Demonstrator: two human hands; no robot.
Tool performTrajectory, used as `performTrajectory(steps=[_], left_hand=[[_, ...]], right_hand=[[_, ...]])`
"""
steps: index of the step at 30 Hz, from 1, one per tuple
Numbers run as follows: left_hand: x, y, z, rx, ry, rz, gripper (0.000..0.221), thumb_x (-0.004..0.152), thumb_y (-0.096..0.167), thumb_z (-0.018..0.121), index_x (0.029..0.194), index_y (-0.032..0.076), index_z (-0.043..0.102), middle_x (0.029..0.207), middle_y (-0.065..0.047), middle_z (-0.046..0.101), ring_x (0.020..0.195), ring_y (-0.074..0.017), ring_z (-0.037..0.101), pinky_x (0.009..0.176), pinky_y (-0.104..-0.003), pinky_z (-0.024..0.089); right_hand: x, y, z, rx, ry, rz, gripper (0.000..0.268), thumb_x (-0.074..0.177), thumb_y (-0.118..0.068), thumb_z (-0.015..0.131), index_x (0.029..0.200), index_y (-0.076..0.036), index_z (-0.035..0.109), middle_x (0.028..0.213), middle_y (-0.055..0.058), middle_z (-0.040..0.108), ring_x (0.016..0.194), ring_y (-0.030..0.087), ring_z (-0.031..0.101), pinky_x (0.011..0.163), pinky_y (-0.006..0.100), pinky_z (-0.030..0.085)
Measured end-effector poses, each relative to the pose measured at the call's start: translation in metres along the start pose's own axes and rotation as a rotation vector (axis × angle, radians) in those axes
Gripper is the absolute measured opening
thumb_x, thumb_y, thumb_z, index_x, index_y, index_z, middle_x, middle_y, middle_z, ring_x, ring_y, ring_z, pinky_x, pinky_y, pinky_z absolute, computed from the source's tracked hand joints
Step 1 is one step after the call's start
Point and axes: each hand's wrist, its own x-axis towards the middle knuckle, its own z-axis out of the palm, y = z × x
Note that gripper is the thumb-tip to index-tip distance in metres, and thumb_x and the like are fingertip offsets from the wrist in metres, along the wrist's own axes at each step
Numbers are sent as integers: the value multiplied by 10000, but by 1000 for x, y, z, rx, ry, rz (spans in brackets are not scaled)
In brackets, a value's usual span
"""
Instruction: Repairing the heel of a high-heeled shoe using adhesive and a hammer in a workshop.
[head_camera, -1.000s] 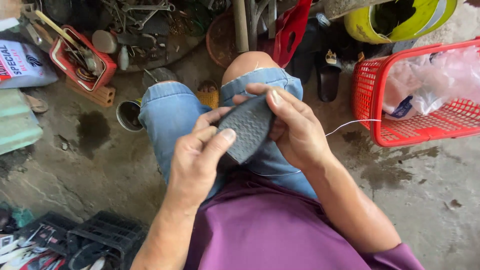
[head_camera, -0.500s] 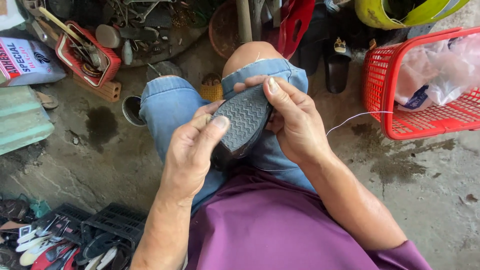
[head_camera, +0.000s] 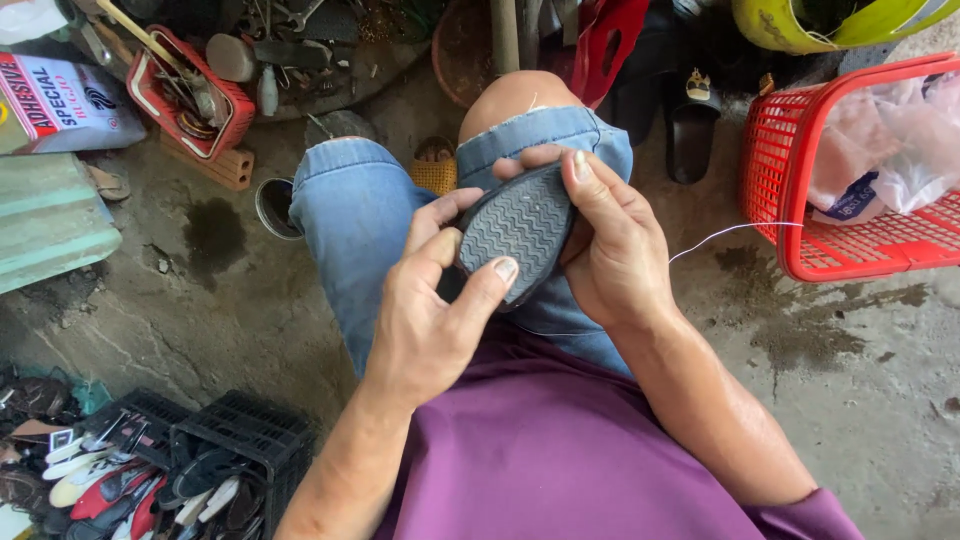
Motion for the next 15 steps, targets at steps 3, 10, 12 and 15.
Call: performTrajectory(steps=[3,10,12,15], left_hand=[[-11,17,-5,80,2,86,349,982,331,558,813,36,476,1476,-262,530,1367,-333,542,1090,-403,422],[-46,24,-35,148,203,181,148,988,210,604,961,86,682,1472,-302,570,1396,-363,586,1163,-422,439],[-58,34,-52,114,287,285,265,998,127,536,995,-114,648,1326,-309,624,1247,-384,654,1011,-412,590],[-85,28,-53,153,111,232,139,909,186,669,836,73,706,1271,-175,739,1187,-243,737,1026,-335,536]], right_hand=[[-5,0,0,42,-34,-18,277,1026,-220,586,1134,17,681,1143,225,740,1024,305,735,952,424,622],[-14,8,-11,173,28,-112,321,935,-255,713,1133,-4,688,1149,253,727,1037,408,723,962,532,599],[-15,-1,-18,359,88,-107,352,1066,-296,528,1158,2,691,1235,220,699,1165,384,667,1072,469,535],[-22,-4,-11,439,24,-186,347,1064,-321,543,1211,-31,663,1307,196,667,1238,424,636,1128,509,481]])
